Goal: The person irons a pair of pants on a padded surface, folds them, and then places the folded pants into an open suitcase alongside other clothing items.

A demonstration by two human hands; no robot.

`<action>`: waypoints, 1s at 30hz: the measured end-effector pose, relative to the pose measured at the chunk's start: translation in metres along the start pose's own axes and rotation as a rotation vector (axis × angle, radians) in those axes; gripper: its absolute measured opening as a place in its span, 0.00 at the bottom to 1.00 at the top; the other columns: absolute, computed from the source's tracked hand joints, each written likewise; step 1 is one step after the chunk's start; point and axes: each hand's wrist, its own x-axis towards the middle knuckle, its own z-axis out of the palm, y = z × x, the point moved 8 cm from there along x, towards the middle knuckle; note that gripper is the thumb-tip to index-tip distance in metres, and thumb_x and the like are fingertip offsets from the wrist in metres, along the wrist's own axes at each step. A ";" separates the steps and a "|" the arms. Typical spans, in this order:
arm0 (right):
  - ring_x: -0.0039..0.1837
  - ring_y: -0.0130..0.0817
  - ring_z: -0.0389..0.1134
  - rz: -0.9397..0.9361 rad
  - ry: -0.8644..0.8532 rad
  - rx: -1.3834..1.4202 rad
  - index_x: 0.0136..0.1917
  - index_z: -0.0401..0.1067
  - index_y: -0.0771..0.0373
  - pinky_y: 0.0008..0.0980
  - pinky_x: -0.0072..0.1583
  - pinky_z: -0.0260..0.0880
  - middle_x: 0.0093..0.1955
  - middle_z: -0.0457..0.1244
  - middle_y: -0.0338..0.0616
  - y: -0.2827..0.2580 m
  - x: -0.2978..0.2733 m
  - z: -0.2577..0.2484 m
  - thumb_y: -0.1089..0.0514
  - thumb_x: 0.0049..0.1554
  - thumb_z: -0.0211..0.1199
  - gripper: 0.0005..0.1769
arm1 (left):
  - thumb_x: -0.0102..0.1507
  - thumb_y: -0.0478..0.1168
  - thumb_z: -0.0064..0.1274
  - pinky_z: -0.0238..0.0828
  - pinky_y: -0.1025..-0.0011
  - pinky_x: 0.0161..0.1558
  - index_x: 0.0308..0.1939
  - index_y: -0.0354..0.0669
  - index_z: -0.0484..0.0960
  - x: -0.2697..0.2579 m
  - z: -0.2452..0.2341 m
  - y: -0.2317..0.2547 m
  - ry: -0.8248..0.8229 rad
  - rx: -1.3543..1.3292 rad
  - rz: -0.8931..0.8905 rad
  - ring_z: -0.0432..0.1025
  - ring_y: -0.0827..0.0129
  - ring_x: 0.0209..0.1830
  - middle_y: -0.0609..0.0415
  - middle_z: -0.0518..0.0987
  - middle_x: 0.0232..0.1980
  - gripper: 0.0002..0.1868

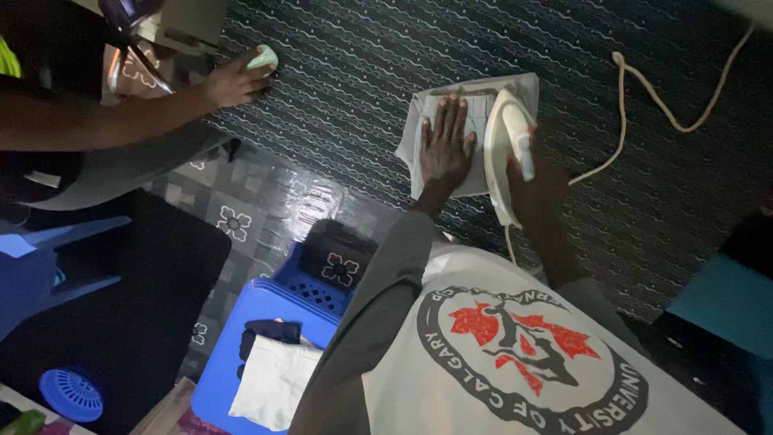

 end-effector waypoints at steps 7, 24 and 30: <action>0.47 0.56 0.75 0.179 -0.082 0.104 0.80 0.62 0.63 0.48 0.47 0.75 0.50 0.70 0.64 0.008 0.016 0.018 0.52 0.68 0.65 0.32 | 0.75 0.58 0.27 0.25 0.54 0.83 0.84 0.55 0.39 0.001 0.008 0.001 -0.011 -0.023 -0.024 0.30 0.66 0.87 0.57 0.37 0.87 0.35; 0.57 0.59 0.75 -0.050 -0.188 0.273 0.78 0.63 0.62 0.47 0.56 0.75 0.58 0.69 0.64 -0.065 0.016 0.045 0.52 0.68 0.67 0.31 | 0.65 0.43 0.56 0.74 0.50 0.51 0.53 0.44 0.76 -0.078 0.046 -0.112 0.498 -0.732 -0.472 0.76 0.45 0.50 0.43 0.76 0.53 0.14; 0.42 0.61 0.73 -0.007 -0.393 0.112 0.80 0.62 0.60 0.53 0.44 0.71 0.39 0.68 0.64 -0.077 0.005 0.077 0.52 0.63 0.67 0.35 | 0.62 0.41 0.59 0.73 0.48 0.46 0.46 0.43 0.77 -0.074 0.032 -0.108 0.626 -0.640 -0.407 0.74 0.42 0.46 0.41 0.75 0.49 0.13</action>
